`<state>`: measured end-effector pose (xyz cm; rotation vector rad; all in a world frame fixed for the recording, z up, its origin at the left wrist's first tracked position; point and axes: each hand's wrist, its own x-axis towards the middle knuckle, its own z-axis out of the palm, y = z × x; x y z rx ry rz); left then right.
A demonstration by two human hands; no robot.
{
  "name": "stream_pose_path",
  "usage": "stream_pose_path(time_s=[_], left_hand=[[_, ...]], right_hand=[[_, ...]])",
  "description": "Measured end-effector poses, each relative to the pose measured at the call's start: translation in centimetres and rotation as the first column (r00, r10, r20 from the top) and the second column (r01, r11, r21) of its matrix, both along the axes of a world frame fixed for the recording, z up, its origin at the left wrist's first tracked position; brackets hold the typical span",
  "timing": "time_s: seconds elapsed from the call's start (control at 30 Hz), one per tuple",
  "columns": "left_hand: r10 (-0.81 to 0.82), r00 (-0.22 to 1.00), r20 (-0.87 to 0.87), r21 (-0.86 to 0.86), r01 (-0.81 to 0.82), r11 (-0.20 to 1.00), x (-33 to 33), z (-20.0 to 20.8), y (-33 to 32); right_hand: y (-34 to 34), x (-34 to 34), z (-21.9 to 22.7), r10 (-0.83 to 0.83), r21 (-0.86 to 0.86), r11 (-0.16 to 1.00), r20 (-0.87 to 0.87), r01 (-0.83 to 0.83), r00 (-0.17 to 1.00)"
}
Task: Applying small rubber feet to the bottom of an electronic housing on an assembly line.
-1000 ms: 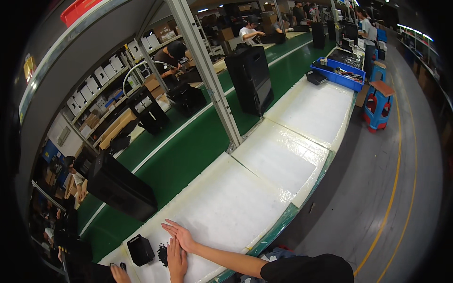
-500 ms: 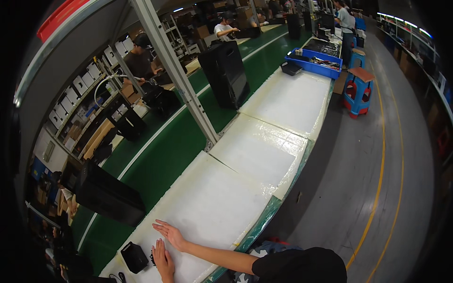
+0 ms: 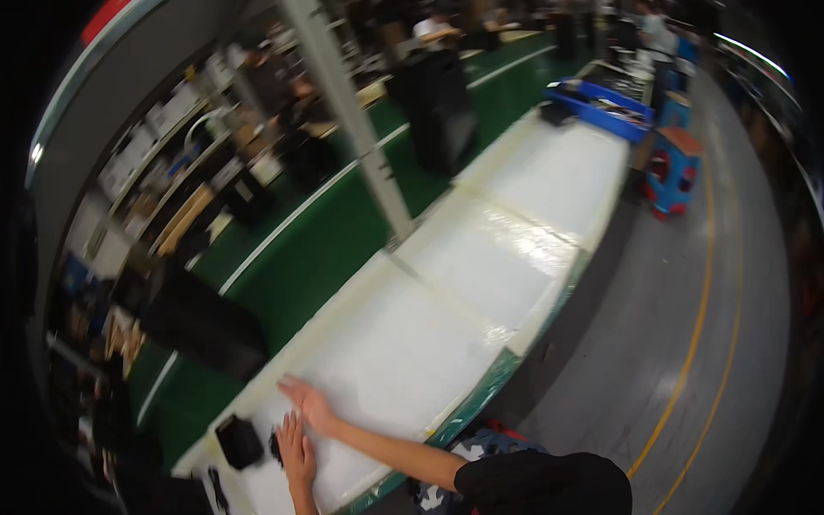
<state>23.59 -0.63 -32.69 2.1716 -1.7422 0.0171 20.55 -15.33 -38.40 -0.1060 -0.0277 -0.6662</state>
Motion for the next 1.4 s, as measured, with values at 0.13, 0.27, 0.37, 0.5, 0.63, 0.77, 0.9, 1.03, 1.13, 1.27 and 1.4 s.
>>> stream_pose_path(time_s=[0.13, 0.27, 0.37, 0.5, 0.63, 0.77, 0.9, 1.03, 1.13, 1.27, 1.4], left_hand=[[-0.025, 1.000, -0.011, 0.002, 0.025, 1.000, 0.1, 0.8, -1.0], [-0.066, 0.993, 0.100, 0.020, 0.064, 0.998, 2.1, -0.3, -1.0], [-0.039, 0.993, 0.109, -0.016, 0.041, 0.999, 2.0, 0.7, 0.0], [0.030, 0.995, 0.100, -0.037, -0.026, 0.999, 0.3, 0.6, 1.2], [0.082, 0.995, 0.049, 0.022, -0.083, 0.996, -1.2, 0.4, 3.0], [0.064, 0.998, 0.001, 0.121, -0.064, 0.991, -4.7, 0.8, 5.0], [0.137, 0.989, -0.050, 0.139, -0.129, 0.982, -7.3, 1.0, 7.0], [0.500, 0.863, -0.077, 0.070, -0.495, 0.866, -9.1, -0.1, 10.1], [0.721, 0.685, -0.103, 0.067, -0.719, 0.692, -10.2, -1.6, 11.3], [0.766, 0.639, -0.061, 0.105, -0.760, 0.642, -9.3, -1.9, 10.5], [0.762, 0.647, -0.041, 0.086, -0.757, 0.647, -7.8, -2.3, 9.5]], right_hand=[[-0.6, -0.7, -0.8, -0.043, 0.003, 0.999, -0.038, 0.043, 0.998], [-1.4, -2.1, 1.3, 0.012, 0.012, 1.000, -0.043, -0.012, 0.999], [-0.9, -1.7, 2.4, 0.046, -0.088, 0.995, -0.077, -0.052, 0.996], [-0.6, -1.6, 2.8, 0.081, -0.097, 0.991, -0.103, -0.091, 0.991], [-0.4, -1.5, 2.9, 0.076, -0.109, 0.990, -0.139, -0.092, 0.987], [-0.2, -1.5, 2.7, 0.075, -0.108, 0.990, -0.127, -0.089, 0.989], [-0.6, -1.7, 2.7, 0.068, -0.121, 0.989, -0.109, -0.082, 0.992], [-0.5, -1.7, 2.9, 0.071, -0.114, 0.990, -0.145, -0.088, 0.987], [-0.3, -1.6, 3.2, 0.062, -0.142, 0.986, -0.156, -0.084, 0.986], [-0.4, -1.6, 3.4, 0.061, -0.137, 0.987, -0.174, -0.086, 0.983], [-0.4, -1.6, 3.3, 0.058, -0.144, 0.986, -0.173, -0.083, 0.983]])
